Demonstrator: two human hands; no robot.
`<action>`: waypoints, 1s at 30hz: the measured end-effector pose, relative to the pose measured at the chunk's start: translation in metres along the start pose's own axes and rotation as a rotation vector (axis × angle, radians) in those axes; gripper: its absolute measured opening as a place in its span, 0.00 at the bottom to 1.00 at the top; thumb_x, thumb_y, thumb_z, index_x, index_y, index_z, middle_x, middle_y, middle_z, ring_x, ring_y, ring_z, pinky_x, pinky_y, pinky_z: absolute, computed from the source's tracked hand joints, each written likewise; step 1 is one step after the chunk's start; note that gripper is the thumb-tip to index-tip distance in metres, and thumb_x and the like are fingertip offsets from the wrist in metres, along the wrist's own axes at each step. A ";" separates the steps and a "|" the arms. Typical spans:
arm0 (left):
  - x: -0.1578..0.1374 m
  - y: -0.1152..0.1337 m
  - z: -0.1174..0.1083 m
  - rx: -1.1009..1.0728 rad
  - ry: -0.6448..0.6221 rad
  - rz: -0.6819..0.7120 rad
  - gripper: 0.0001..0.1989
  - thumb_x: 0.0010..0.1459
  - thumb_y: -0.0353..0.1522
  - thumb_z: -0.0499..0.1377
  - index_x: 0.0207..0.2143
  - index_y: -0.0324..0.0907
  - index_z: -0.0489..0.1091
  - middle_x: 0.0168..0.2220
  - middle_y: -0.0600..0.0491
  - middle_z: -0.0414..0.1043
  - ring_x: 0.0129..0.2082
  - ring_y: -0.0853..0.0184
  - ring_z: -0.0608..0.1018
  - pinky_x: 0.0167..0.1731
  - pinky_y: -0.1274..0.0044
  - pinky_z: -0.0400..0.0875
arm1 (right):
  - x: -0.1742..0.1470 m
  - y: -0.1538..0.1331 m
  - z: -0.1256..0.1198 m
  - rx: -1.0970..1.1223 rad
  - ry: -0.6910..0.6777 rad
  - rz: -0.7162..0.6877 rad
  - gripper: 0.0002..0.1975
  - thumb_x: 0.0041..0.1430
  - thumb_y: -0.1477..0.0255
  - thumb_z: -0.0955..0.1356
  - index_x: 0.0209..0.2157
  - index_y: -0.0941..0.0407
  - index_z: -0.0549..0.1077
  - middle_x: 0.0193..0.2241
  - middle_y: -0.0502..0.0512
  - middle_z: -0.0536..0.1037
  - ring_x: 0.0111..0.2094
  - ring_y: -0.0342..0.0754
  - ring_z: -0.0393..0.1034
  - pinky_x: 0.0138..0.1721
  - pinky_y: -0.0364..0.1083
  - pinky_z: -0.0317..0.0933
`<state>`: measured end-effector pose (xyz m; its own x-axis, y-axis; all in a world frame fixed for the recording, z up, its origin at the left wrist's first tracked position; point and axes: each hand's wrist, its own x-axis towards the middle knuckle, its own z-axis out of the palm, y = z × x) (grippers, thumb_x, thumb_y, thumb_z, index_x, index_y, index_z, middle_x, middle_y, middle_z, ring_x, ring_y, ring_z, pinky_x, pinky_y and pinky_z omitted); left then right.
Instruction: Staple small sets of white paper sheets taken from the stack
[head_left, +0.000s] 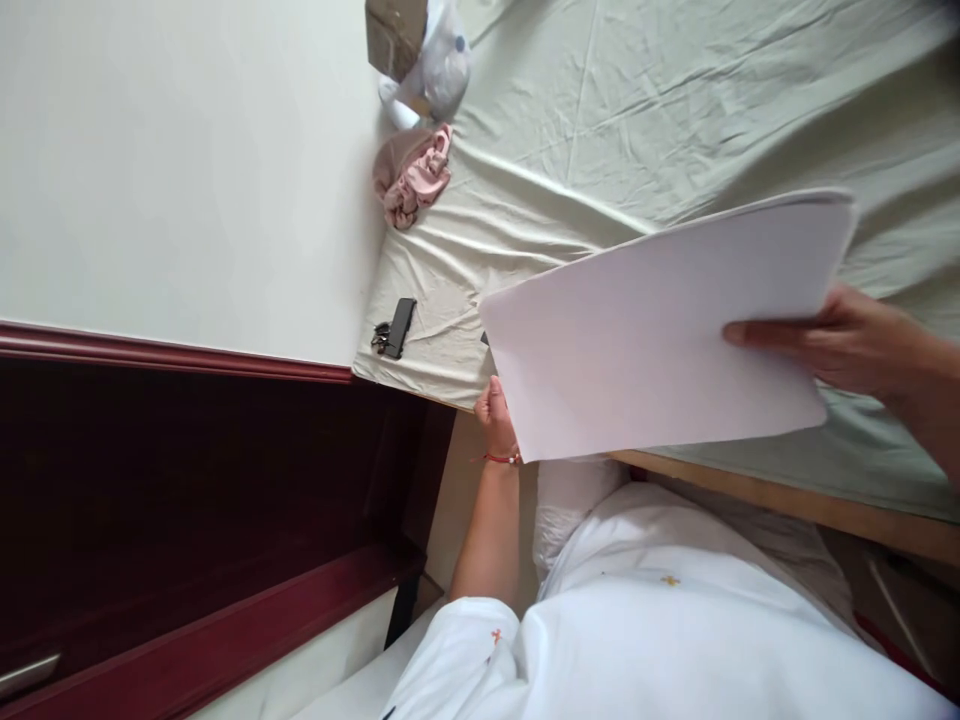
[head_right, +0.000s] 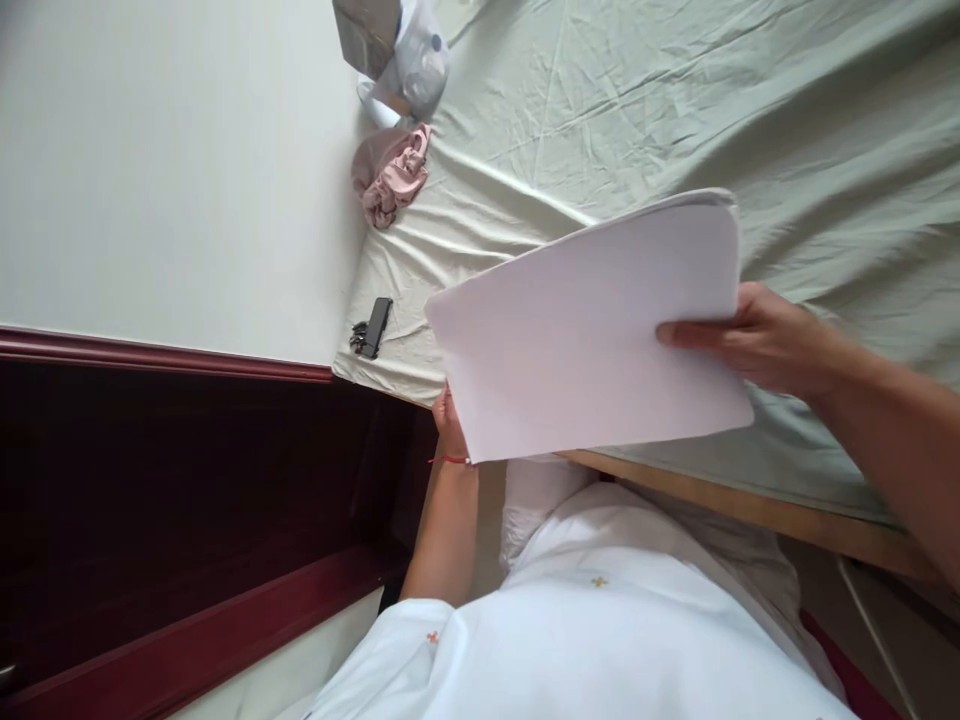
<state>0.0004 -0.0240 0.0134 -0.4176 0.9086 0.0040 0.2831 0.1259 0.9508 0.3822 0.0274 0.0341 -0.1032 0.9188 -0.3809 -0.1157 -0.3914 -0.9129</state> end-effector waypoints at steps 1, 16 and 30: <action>-0.002 0.001 0.002 -0.073 0.012 -0.029 0.29 0.64 0.56 0.52 0.40 0.42 0.77 0.38 0.47 0.82 0.42 0.62 0.83 0.43 0.71 0.79 | 0.005 0.006 0.000 -0.010 -0.025 0.019 0.28 0.34 0.62 0.83 0.40 0.57 0.82 0.39 0.57 0.83 0.33 0.49 0.76 0.29 0.46 0.73; -0.011 0.001 0.021 -0.039 -0.106 0.024 0.18 0.54 0.47 0.68 0.31 0.41 0.74 0.28 0.55 0.75 0.30 0.70 0.76 0.33 0.80 0.70 | 0.003 0.017 0.012 -0.071 0.054 -0.049 0.21 0.41 0.57 0.79 0.28 0.60 0.80 0.28 0.54 0.81 0.27 0.45 0.72 0.24 0.44 0.69; -0.008 -0.003 0.023 -0.100 -0.031 0.014 0.19 0.50 0.44 0.71 0.37 0.41 0.74 0.29 0.55 0.75 0.28 0.72 0.76 0.33 0.80 0.70 | 0.004 0.021 0.009 -0.065 0.218 -0.118 0.16 0.44 0.63 0.80 0.31 0.59 0.81 0.29 0.52 0.81 0.27 0.43 0.71 0.26 0.42 0.67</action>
<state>0.0231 -0.0226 0.0031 -0.3871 0.9220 0.0089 0.2004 0.0747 0.9769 0.3703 0.0223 0.0151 0.1235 0.9498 -0.2874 -0.0496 -0.2833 -0.9577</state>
